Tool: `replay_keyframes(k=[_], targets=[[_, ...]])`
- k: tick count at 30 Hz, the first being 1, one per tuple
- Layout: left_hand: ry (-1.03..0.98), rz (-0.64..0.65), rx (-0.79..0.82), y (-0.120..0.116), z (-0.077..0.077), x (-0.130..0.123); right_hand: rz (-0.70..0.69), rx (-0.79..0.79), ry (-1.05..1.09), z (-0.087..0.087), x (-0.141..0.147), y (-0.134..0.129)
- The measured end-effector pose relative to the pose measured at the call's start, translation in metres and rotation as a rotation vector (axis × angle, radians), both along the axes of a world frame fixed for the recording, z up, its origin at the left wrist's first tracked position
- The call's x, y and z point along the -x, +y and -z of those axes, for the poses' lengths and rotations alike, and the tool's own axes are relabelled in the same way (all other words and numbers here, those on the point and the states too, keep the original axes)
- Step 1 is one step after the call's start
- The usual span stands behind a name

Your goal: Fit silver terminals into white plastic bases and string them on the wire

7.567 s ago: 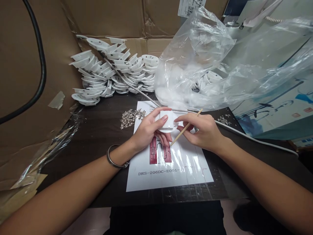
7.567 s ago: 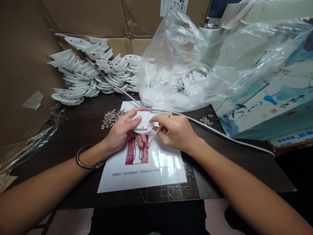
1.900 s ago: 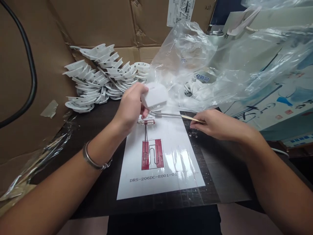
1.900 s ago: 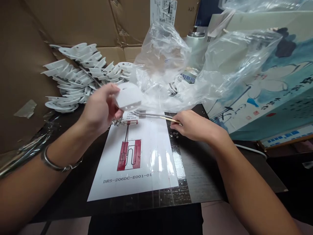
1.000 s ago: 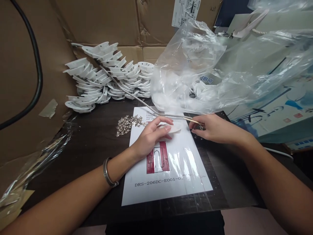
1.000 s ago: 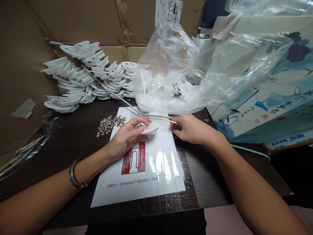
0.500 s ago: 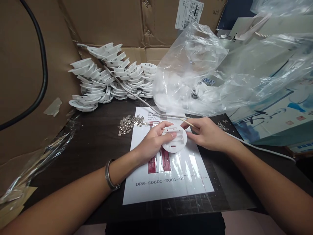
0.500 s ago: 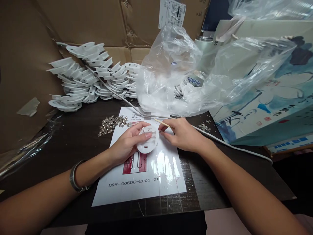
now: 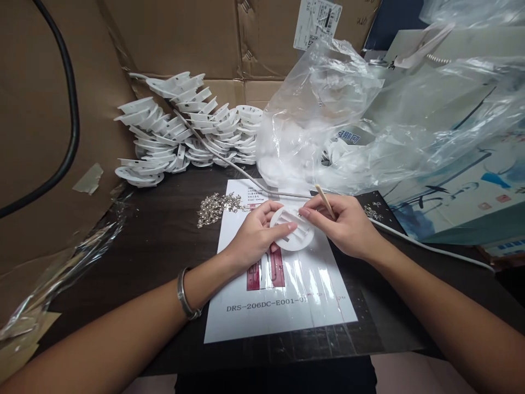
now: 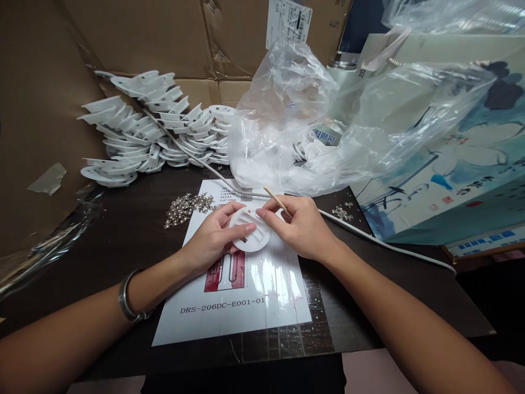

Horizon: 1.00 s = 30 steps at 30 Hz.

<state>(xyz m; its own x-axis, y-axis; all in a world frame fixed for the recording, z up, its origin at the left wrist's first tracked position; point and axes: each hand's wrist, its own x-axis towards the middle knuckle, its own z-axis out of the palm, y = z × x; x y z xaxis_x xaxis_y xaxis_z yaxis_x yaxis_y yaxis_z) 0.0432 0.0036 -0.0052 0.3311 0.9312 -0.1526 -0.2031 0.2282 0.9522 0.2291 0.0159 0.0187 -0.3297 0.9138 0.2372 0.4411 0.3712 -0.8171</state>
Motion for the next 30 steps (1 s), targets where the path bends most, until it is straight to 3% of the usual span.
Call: replay_keyframes(k=[4, 10, 17, 22, 30], targets=[[-0.099, -0.075, -0.012, -0.001, -0.002, -0.001, 0.035, 0.032, 0.026, -0.002, 0.004, -0.003], [-0.048, 0.015, -0.068, -0.001, -0.001, 0.0, 0.128, 0.103, 0.217, -0.001, 0.012, -0.006], [-0.062, -0.06, -0.002, 0.0, -0.001, -0.003, 0.027, 0.119, 0.087, -0.001, 0.01, -0.006], [-0.076, -0.192, -0.006, 0.001, -0.004, -0.003, 0.028, 0.179, 0.272, -0.002, 0.009, -0.005], [-0.007, -0.239, 0.014, 0.0, -0.004, -0.002, 0.071, 0.314, 0.359, -0.002, 0.008, -0.003]])
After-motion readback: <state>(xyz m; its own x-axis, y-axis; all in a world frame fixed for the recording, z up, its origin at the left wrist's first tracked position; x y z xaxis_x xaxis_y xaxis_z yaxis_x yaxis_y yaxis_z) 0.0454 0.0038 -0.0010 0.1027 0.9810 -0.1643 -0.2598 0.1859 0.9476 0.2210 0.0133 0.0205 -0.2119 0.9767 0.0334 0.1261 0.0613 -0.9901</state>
